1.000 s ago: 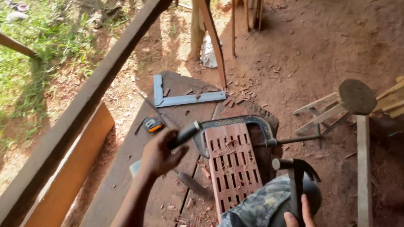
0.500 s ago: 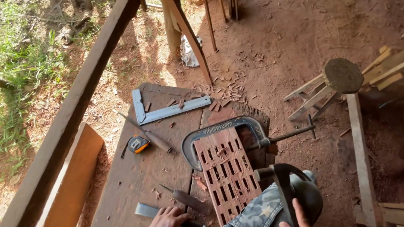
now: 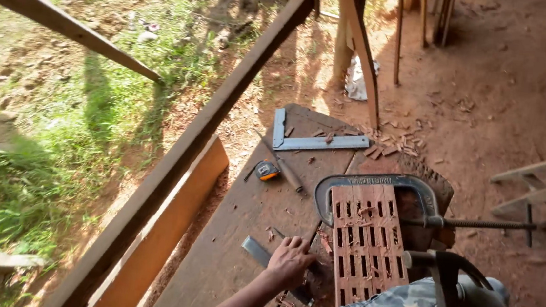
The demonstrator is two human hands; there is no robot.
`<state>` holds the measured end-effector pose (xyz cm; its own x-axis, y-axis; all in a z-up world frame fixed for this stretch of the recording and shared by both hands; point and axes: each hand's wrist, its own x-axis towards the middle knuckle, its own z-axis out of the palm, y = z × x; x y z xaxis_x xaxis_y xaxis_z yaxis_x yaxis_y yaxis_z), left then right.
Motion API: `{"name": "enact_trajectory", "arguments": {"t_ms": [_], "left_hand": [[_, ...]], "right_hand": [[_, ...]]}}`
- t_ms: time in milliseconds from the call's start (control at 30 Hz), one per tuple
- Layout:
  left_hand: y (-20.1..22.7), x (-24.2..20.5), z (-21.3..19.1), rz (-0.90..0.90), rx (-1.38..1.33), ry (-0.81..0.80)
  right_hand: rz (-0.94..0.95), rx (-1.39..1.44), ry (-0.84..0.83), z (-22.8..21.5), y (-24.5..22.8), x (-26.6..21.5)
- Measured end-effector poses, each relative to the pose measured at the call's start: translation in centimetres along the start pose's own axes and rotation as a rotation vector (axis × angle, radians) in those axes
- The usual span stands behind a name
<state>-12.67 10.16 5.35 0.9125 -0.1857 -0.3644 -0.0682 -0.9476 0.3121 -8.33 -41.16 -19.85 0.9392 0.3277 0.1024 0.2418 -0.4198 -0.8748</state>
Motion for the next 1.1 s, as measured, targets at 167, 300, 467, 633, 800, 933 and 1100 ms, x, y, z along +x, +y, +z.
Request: {"name": "enact_trajectory", "arguments": {"t_ms": [167, 300, 467, 633, 800, 933, 1100], "left_hand": [[-3.3, 0.9, 5.5, -0.004, 0.000, 0.222], [-3.2, 2.3, 1.9, -0.108, 0.003, 0.586], [0.6, 8.2, -3.5, -0.068, -0.757, 0.914], [8.4, 12.8, -7.4, -0.057, -1.337, 0.671], [10.4, 18.3, -1.6, 0.363, -1.522, 0.587], [9.6, 20.2, 2.2, 0.403, -1.516, 0.597], [10.7, 16.7, -3.1, 0.382, -1.582, 0.668]], "right_hand": [[-0.009, -0.020, 0.064, 1.9, -7.9, 1.0], [0.149, 0.162, 0.113, 3.0, -13.4, 1.6], [0.246, 0.116, 0.003, 1.2, -13.6, 3.1], [0.846, 0.273, -0.221, -0.5, -13.3, 3.4], [0.636, 0.256, -0.097, 0.1, -14.6, 1.7], [0.402, 0.091, -0.051, 0.1, -14.3, 0.3], [0.089, -0.035, 0.071, 0.3, -12.1, -1.4]]}}
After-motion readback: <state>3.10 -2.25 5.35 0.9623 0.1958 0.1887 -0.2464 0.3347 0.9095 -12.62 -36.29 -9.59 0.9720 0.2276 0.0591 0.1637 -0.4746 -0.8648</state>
